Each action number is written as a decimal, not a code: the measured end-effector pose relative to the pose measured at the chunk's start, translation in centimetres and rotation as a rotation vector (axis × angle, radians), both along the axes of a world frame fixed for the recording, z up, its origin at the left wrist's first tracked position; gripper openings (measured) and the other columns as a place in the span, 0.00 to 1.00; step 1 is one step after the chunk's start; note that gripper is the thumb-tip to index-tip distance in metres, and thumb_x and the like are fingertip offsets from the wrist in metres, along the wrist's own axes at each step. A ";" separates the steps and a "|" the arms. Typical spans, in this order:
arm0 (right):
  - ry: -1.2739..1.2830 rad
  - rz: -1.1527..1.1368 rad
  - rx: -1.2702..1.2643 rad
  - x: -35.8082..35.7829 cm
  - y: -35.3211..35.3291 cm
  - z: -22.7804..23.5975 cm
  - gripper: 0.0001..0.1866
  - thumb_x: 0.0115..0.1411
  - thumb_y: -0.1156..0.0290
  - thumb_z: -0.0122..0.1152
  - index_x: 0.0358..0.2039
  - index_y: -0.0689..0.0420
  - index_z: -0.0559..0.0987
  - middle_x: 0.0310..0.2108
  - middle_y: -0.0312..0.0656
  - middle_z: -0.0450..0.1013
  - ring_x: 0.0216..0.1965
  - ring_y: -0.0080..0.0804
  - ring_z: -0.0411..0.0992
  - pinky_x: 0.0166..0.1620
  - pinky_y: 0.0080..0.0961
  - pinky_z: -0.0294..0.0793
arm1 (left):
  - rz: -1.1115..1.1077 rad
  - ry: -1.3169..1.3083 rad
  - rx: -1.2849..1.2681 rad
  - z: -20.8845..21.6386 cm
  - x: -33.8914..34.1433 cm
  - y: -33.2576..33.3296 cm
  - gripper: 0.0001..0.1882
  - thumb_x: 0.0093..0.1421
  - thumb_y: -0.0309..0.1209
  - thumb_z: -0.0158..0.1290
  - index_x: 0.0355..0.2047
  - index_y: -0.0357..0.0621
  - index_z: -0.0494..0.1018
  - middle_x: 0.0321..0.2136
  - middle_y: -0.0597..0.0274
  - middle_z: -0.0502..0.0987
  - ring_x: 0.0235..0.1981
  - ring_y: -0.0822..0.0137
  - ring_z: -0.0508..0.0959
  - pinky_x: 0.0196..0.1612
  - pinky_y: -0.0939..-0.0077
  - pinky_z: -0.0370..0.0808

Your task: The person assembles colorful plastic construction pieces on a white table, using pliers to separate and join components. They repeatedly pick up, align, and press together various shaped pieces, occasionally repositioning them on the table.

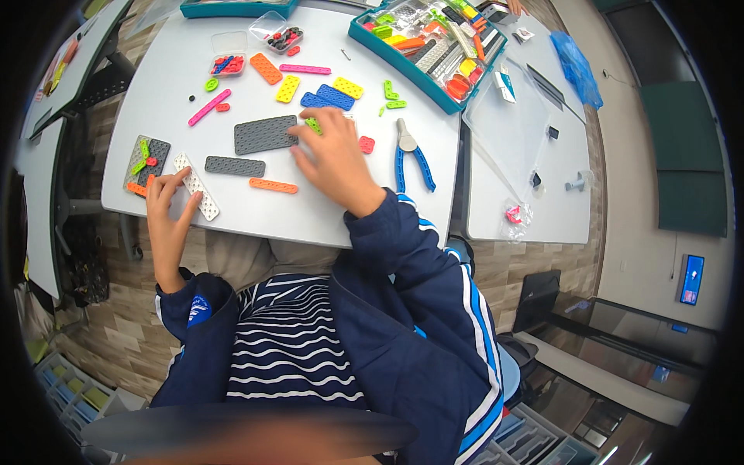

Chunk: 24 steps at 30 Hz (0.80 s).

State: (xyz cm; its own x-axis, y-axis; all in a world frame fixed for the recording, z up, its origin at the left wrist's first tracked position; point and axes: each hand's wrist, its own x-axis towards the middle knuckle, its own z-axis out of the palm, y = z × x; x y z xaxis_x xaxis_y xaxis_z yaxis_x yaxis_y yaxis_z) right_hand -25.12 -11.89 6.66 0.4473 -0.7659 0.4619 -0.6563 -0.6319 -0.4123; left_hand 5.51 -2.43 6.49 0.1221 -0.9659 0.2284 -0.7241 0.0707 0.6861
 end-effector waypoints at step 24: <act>0.208 -0.730 0.094 -23.2 -22.8 1.3 0.15 0.58 0.56 0.68 0.39 0.51 0.89 0.35 0.46 0.85 0.39 0.47 0.83 0.46 0.39 0.81 | 0.024 0.026 -0.132 -1.3 0.3 0.9 0.17 0.62 0.27 0.62 0.52 0.41 0.81 0.48 0.55 0.78 0.52 0.54 0.74 0.57 0.62 0.70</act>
State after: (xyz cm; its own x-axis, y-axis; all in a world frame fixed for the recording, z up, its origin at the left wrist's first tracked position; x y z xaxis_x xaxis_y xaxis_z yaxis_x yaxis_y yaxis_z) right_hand -48.29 -34.65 7.94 -0.1172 -0.9325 0.3416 -0.9638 0.0239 -0.2655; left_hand 5.85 -1.50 5.19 0.1520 -0.9244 0.3497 -0.7087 0.1448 0.6905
